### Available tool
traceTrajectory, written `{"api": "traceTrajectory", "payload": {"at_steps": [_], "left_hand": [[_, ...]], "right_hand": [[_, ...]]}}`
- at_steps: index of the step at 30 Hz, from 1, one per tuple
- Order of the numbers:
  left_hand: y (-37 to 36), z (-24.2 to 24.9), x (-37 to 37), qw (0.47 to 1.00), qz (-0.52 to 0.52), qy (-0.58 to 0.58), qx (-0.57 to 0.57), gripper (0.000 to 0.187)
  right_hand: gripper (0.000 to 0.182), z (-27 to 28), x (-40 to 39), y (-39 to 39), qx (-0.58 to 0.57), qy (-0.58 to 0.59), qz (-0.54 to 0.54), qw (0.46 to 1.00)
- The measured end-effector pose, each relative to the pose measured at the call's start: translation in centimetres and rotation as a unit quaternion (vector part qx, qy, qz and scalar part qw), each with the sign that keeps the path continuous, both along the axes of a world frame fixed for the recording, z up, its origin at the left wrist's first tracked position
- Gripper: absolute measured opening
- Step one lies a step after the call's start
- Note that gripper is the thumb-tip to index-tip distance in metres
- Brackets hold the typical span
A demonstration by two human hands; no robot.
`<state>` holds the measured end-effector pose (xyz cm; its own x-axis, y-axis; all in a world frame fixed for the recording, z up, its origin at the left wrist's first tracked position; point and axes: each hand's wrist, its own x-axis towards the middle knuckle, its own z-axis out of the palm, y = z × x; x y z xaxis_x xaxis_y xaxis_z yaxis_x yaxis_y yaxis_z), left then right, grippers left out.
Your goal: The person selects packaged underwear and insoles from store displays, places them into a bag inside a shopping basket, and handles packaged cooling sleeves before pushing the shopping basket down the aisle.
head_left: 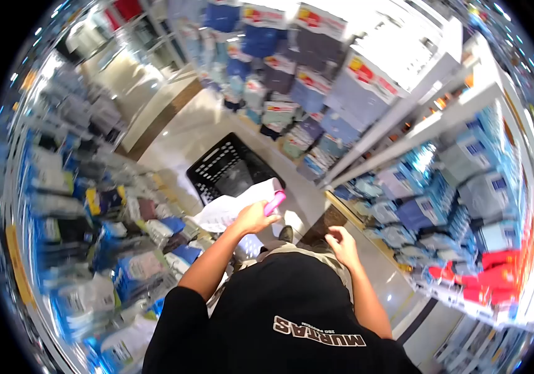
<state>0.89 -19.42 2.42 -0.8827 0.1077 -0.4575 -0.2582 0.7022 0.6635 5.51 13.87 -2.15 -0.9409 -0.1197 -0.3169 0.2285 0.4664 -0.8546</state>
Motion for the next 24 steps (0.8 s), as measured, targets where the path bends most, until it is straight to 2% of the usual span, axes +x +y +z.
{"api": "traceTrajectory", "payload": {"at_steps": [1,2,5,7,9,10,13,18,19,21,24], "left_hand": [[0.9,-0.4,-0.1,1.0,-0.015,0.014,-0.015,0.041],[1.6,-0.6,-0.3,0.999,-0.003,-0.032,-0.023,0.037],[3.0,-2.3,0.2,0.994,0.04,-0.022,0.095,0.027],[4.2,-3.4,0.3,0.983,0.07,-0.025,0.17,0.019],[5.8,-2.8,-0.1,0.976,0.091,-0.019,0.199,0.019],[6.2,-3.5,-0.2,0.979,0.079,-0.024,0.188,0.024],[8.0,-3.4,-0.3,0.972,0.095,-0.037,0.212,0.023],[11.6,-2.9,-0.5,0.959,0.119,-0.056,0.252,0.025],[12.2,-3.1,-0.5,0.954,0.131,-0.064,0.262,0.026],[13.3,-3.6,-0.7,0.949,0.135,-0.06,0.279,0.028],[14.9,-4.6,-1.4,0.95,0.138,-0.063,0.274,0.029]], "right_hand": [[0.033,-1.8,-0.1,0.3,-0.016,-0.007,-0.02,1.0],[0.033,-4.2,0.1,0.8,-0.005,-0.043,-0.031,0.999],[0.031,-11.3,2.9,3.6,0.081,-0.169,-0.069,0.98],[0.034,-13.2,6.0,5.6,0.174,-0.282,-0.075,0.94],[0.032,-14.1,8.9,6.6,0.182,-0.231,-0.097,0.951],[0.031,-13.8,9.7,6.6,0.154,-0.217,-0.157,0.951],[0.032,-11.8,11.0,7.1,0.069,-0.211,-0.171,0.96],[0.029,-13.9,15.2,8.8,0.113,-0.193,-0.234,0.946],[0.028,-13.9,16.0,9.2,0.099,-0.244,-0.248,0.932],[0.027,-13.4,17.9,9.7,0.09,-0.265,-0.269,0.921],[0.029,-13.5,20.6,11.2,0.07,-0.243,-0.291,0.923]]}}
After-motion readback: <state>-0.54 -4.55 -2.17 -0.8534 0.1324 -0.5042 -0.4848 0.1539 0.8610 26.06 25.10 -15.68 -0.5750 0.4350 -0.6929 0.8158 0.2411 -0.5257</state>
